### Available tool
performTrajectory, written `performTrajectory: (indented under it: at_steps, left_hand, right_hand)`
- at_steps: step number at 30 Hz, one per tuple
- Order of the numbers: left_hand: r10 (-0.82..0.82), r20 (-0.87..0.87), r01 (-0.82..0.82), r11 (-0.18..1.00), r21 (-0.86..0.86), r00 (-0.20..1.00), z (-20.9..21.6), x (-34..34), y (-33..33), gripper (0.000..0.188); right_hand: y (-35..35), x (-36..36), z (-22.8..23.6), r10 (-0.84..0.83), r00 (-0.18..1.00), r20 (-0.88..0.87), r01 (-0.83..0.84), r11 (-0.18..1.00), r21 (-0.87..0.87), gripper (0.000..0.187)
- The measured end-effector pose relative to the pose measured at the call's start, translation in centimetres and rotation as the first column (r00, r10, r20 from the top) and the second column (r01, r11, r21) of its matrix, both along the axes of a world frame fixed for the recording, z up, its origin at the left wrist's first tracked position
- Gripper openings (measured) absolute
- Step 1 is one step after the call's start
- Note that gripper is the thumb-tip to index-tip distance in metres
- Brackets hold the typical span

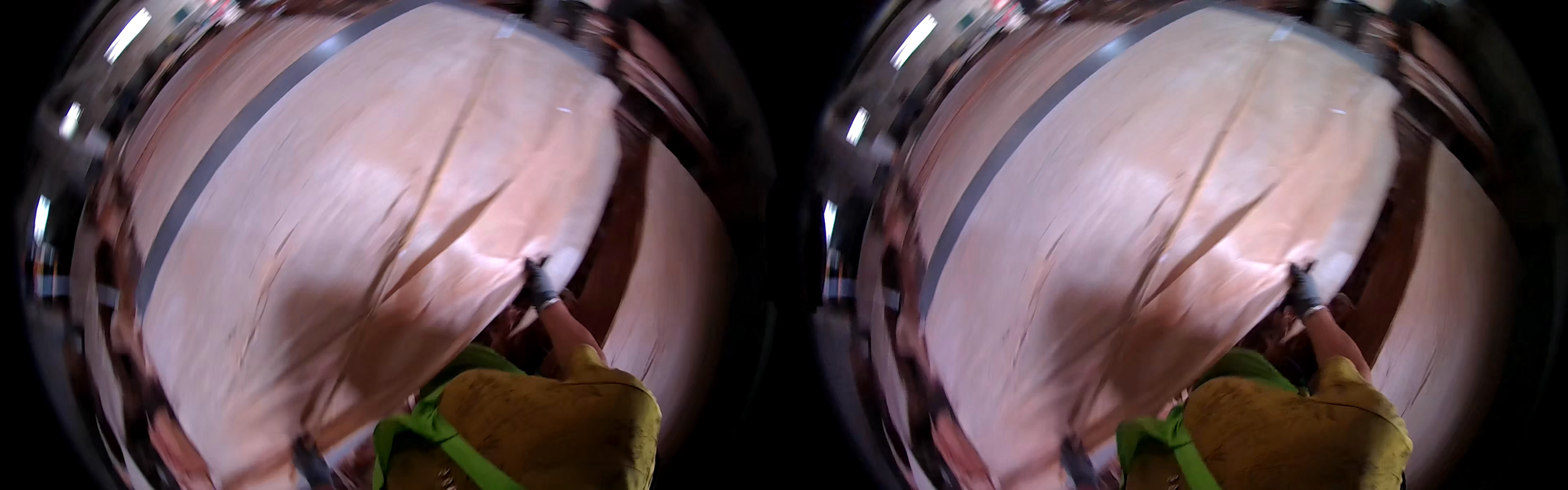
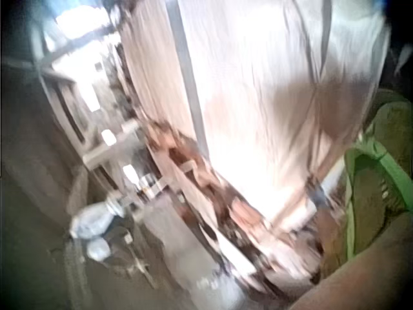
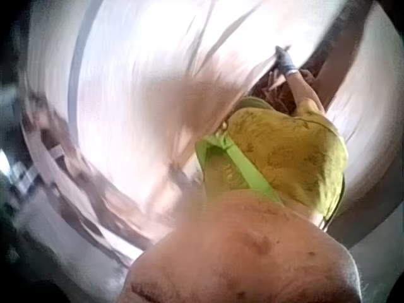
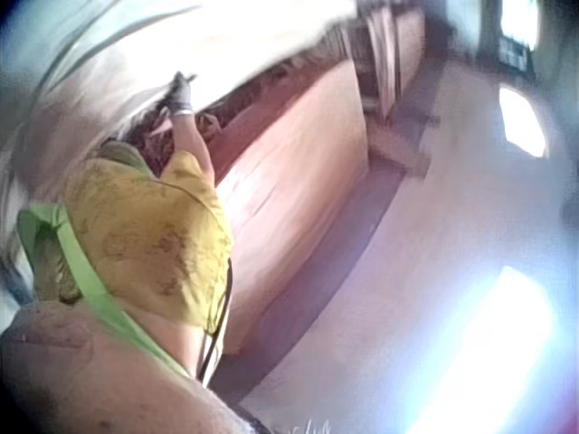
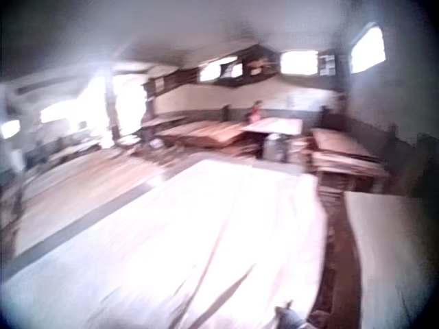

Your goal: The person trims and sorts wood veneer sheets at a workstation, using a hand blade to cut strips and a measuring tape to check dimensions.

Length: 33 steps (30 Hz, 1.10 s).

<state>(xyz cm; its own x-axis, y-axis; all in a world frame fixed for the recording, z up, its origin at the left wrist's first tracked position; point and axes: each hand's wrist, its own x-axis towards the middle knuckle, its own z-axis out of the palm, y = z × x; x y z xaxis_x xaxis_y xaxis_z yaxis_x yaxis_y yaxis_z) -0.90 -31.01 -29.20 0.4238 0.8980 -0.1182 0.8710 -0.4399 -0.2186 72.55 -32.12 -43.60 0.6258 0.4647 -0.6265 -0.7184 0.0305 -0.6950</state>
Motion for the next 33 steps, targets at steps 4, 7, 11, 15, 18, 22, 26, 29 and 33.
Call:
performTrajectory:
  at_steps: [4,7,11,15,18,22,26,29,33]
  left_hand:
    - [0.060,0.155,-0.067,0.997,0.044,0.986,1.7,4.1,3.1,0.027]
    - [0.220,0.401,-0.203,0.976,-0.085,0.889,2.3,6.4,-0.3,0.027]
    - [0.185,0.155,-0.148,0.963,-0.224,0.970,3.8,10.2,-5.1,0.042]
    - [0.112,0.146,-0.079,0.974,-0.213,0.983,7.0,11.9,-4.7,0.071]
    - [0.224,0.045,-0.224,0.975,-0.002,0.974,8.2,7.8,-0.7,0.065]
    - [0.346,0.272,-0.437,0.634,0.638,0.898,19.4,7.1,12.7,0.029]
    - [0.316,0.798,-0.855,0.109,0.507,0.513,10.4,5.4,6.3,0.053]
    - [0.351,0.874,-0.908,-0.367,-0.201,-0.336,-2.7,0.5,-6.7,0.078]
    - [-0.349,0.357,-0.426,0.141,-0.894,-0.866,-9.5,-1.8,-11.6,0.063]
  right_hand:
    - [-2.1,0.4,5.1,0.168,0.966,-0.197,-0.153,0.984,0.091,0.047]
    - [-4.9,5.5,2.2,0.269,0.954,-0.136,-0.252,0.959,0.130,0.056]
    - [-6.1,11.6,3.0,0.278,0.949,-0.152,-0.309,0.914,-0.261,0.064]
    - [-8.5,15.8,3.1,0.315,0.940,0.129,-0.259,0.907,-0.332,0.056]
    - [-6.8,13.3,5.7,0.626,0.426,0.653,0.121,0.676,-0.727,0.043]
    - [-2.0,6.4,5.0,0.706,0.068,0.705,-0.147,0.706,-0.693,0.044]
    - [2.8,-4.4,5.2,0.593,0.039,0.804,-0.538,0.691,-0.483,0.039]
    - [4.0,-10.1,8.4,0.615,-0.218,0.758,-0.489,0.604,-0.630,0.034]
    - [6.7,-11.6,7.3,0.655,-0.203,0.728,-0.571,0.524,-0.632,0.029]
